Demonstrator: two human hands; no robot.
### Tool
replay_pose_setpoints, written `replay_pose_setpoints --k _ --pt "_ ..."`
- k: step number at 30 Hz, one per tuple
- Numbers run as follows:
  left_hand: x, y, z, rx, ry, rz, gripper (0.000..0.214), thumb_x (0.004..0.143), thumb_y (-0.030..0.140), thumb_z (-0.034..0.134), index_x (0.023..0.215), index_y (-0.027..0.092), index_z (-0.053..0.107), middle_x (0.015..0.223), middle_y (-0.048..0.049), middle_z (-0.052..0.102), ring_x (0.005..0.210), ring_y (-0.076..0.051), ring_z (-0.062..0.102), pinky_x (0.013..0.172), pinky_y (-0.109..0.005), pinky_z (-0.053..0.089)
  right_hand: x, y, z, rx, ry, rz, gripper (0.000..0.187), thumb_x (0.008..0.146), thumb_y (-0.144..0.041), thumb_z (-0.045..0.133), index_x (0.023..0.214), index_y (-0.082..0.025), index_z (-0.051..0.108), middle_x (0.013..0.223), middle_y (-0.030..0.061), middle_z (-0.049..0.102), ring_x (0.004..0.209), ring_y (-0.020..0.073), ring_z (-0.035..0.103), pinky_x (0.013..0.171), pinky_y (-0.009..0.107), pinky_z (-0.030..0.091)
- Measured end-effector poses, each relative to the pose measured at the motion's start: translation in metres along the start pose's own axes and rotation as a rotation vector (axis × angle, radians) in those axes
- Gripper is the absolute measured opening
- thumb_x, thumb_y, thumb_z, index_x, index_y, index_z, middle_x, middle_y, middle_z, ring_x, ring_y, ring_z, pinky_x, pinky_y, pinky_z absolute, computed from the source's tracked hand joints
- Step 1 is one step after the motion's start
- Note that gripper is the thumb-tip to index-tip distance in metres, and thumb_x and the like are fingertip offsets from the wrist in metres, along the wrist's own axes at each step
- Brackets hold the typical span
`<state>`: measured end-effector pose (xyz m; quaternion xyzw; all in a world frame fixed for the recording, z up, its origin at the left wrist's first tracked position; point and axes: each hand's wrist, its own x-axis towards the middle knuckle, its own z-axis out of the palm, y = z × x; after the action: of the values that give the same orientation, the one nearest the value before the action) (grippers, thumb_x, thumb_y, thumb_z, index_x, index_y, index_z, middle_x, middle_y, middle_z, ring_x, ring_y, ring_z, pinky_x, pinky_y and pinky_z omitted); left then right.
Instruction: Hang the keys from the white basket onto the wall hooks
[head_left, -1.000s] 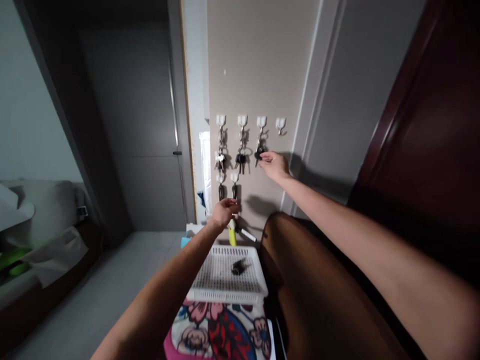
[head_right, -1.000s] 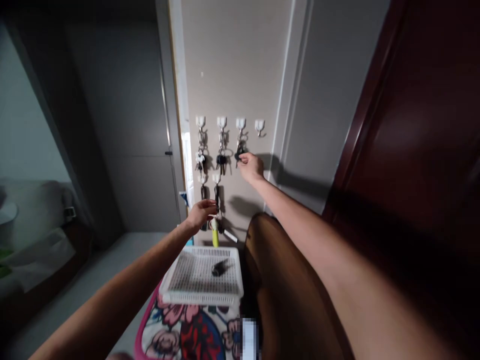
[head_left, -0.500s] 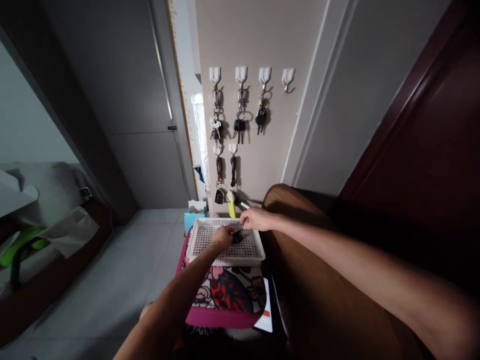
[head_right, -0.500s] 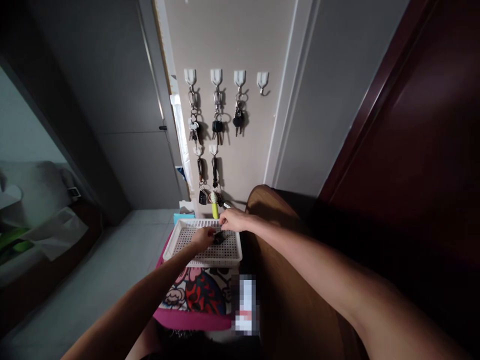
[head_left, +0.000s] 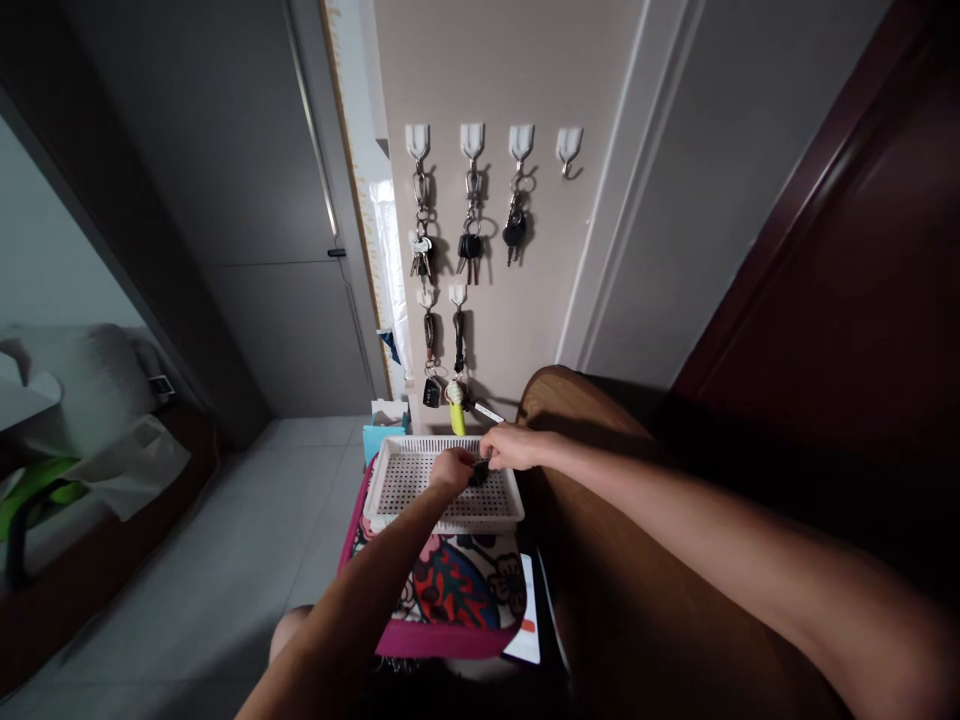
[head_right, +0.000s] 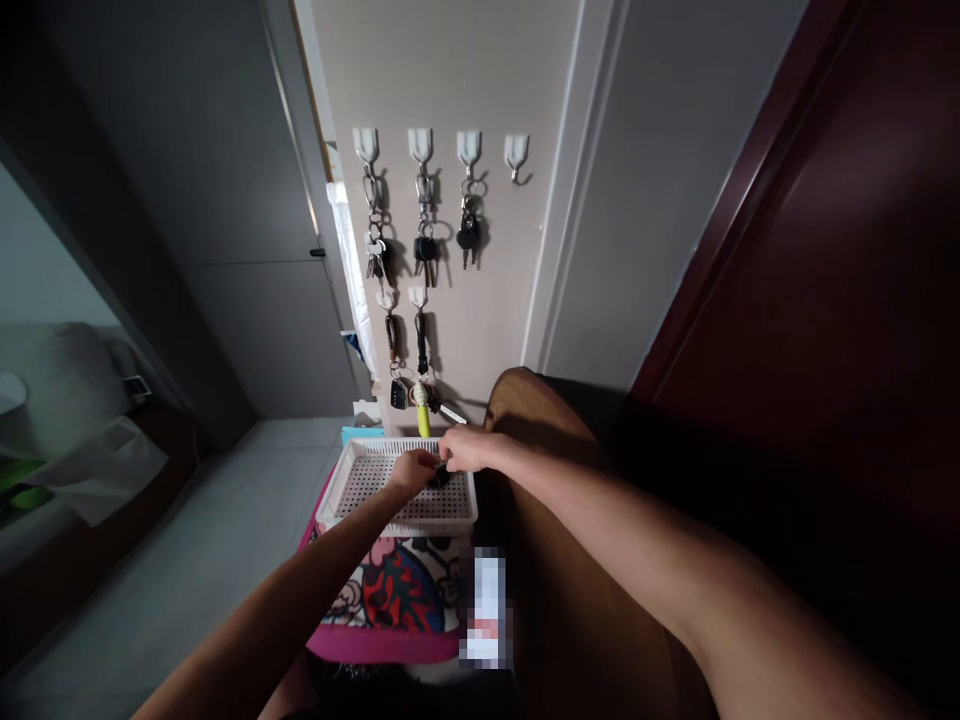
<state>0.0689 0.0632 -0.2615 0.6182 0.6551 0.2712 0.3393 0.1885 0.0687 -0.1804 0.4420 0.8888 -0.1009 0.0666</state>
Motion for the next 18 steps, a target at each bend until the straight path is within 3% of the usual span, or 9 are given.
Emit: replay_pose_setpoints --k 5,11,18 --pt "0.004 0.007 -0.001 -0.323 0.048 0.022 0.023 0.049 -0.001 0.049 0.066 0.012 0.057 0.056 0.0005 0.057 0.053 -0.008 0.049 0.052 -0.018 0.037 0.001 0.002 0.0 0.002 0.041 0.037 0.022 0.055 -0.02 0.049 0.074 -0.018 0.059 0.067 0.0013 0.059 0.058 0.0105 0.049 0.045 0.017 0.029" --pt "0.008 0.033 -0.024 -0.775 -0.007 0.166 0.016 0.045 0.001 0.055 0.058 0.011 0.052 0.047 0.0044 0.051 0.046 -0.005 0.045 0.05 -0.018 0.035 0.008 0.009 -0.008 0.199 0.249 0.052 0.021 0.057 -0.017 0.044 0.071 -0.016 0.06 0.058 -0.0003 0.057 0.052 0.0082 0.046 0.043 0.017 0.028" --pt "0.006 0.061 -0.048 -0.912 0.004 0.245 0.018 0.043 0.006 0.057 0.059 0.011 0.049 0.046 0.006 0.049 0.043 -0.004 0.043 0.047 -0.017 0.032 0.006 0.007 -0.025 0.475 0.464 0.135 0.016 0.058 -0.019 0.044 0.063 -0.013 0.058 0.051 -0.0011 0.053 0.046 0.0065 0.043 0.041 0.017 0.029"
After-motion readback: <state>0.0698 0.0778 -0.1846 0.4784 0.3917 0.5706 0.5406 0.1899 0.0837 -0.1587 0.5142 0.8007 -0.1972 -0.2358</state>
